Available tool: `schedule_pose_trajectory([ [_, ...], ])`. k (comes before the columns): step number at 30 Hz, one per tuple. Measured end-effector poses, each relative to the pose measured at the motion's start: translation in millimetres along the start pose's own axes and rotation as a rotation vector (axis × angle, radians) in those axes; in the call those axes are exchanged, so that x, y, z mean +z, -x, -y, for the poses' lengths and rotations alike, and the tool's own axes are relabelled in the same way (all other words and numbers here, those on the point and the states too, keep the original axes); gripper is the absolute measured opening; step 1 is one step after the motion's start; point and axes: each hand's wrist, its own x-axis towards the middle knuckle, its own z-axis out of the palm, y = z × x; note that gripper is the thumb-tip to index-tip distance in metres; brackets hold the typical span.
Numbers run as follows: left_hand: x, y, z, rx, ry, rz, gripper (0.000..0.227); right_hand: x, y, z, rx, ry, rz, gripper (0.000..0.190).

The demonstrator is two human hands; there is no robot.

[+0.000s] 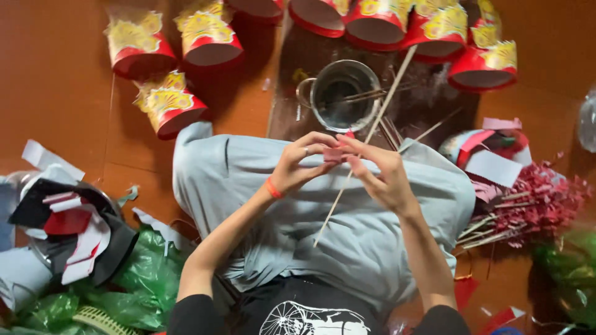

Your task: Assembling decorative paper ornaments by attaching red paper strips to wooden sticks.

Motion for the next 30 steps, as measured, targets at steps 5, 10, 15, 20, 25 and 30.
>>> schedule_pose_trajectory([
  [5,4,12,29,-0.044,0.079,-0.126,0.024,5,-18,-21,0.052,-0.090,-0.018,0.042],
  [10,-6,22,58,-0.298,0.599,-0.216,0.020,17,-24,-46,0.184,-0.400,-0.103,0.045],
  [15,-27,30,78,-0.290,0.851,-0.402,0.019,43,-18,-117,0.361,-0.522,-0.083,0.034],
  [20,-32,26,76,-0.242,0.889,-0.421,0.025,49,-15,-184,0.539,-0.552,-0.004,0.030],
  [25,-28,25,72,-0.458,0.748,-0.320,0.026,43,-19,-218,0.623,-0.679,-0.098,0.031],
  [30,-19,23,78,-0.346,0.786,-0.338,0.025,42,-27,-215,0.674,-0.701,-0.158,0.033],
])
